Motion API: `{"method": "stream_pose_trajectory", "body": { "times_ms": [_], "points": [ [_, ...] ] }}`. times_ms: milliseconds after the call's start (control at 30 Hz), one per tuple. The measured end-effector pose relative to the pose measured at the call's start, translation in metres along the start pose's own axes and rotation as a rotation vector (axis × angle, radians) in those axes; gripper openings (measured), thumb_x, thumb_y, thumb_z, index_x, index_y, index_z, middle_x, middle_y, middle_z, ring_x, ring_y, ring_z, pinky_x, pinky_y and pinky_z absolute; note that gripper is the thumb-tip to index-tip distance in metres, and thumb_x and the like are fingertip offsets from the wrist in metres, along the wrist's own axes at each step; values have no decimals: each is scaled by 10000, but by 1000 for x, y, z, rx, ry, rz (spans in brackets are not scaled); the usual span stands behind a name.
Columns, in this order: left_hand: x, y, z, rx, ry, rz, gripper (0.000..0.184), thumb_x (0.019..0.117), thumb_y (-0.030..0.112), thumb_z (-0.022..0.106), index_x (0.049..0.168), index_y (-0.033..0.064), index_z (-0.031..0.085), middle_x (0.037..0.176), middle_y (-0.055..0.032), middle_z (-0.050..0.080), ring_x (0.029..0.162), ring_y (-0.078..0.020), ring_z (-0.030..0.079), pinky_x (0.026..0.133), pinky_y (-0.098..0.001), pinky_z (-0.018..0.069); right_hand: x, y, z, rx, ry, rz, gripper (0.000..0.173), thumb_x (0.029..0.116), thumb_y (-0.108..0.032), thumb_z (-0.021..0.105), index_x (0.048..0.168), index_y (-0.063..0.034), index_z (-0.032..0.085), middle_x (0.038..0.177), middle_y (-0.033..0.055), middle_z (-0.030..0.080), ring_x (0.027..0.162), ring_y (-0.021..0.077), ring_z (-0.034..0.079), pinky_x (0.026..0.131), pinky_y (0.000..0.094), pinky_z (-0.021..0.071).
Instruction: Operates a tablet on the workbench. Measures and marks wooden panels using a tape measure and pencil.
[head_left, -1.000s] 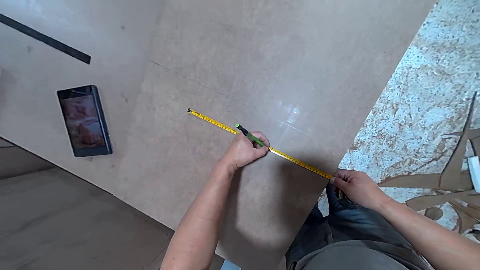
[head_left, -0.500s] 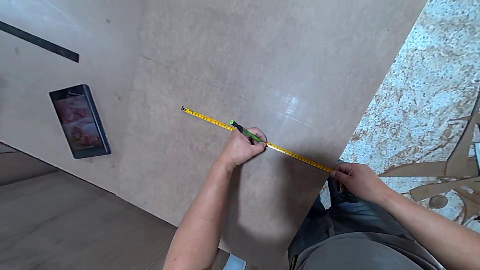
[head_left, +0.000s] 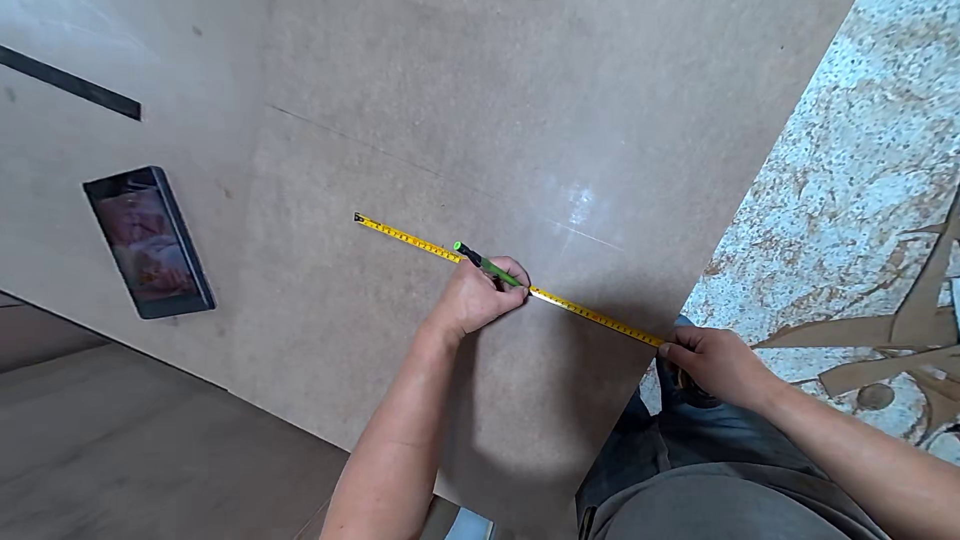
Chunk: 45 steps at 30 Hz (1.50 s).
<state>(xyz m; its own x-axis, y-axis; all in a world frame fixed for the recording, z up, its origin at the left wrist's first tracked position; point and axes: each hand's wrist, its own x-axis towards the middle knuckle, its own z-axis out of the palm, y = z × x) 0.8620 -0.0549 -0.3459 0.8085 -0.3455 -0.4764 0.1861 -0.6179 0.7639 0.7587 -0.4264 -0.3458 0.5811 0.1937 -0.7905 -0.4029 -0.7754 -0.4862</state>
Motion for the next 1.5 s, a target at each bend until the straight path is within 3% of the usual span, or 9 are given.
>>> {"method": "stream_pose_trajectory", "body": {
  "times_ms": [467, 900, 1200, 1500],
  "points": [
    [-2, -2, 2, -15, 15, 9, 82, 843, 164, 746, 920, 186, 766, 807, 62, 726, 665, -49, 641, 595, -281, 539, -1, 3, 6, 23, -2, -18, 303, 1070, -364, 542, 835, -254, 698, 693, -103, 683, 618, 73, 639, 576, 388, 537],
    [13, 4, -1, 6, 0, 12, 63, 854, 183, 757, 917, 185, 764, 816, 65, 733, 710, -35, 664, 656, -295, 566, 2, 3, 0, 82, -37, 27, 289, 1068, -345, 557, 845, -242, 710, 699, -90, 695, 613, 84, 647, 585, 391, 549],
    [61, 32, -10, 29, 17, 9, 72, 857, 184, 762, 929, 176, 761, 798, 60, 720, 702, -34, 652, 662, -299, 554, 26, 2, -57, 61, -6, 9, 282, 1069, -334, 558, 858, -234, 718, 703, -74, 691, 624, 104, 648, 587, 417, 540],
    [148, 79, -27, 48, 14, 32, 70, 861, 168, 763, 931, 167, 763, 813, 57, 727, 725, -27, 660, 689, -293, 560, 64, 3, -139, 82, 48, 9, 284, 1074, -342, 550, 881, -230, 726, 723, -62, 708, 631, 122, 661, 591, 441, 544]
  ]
}}
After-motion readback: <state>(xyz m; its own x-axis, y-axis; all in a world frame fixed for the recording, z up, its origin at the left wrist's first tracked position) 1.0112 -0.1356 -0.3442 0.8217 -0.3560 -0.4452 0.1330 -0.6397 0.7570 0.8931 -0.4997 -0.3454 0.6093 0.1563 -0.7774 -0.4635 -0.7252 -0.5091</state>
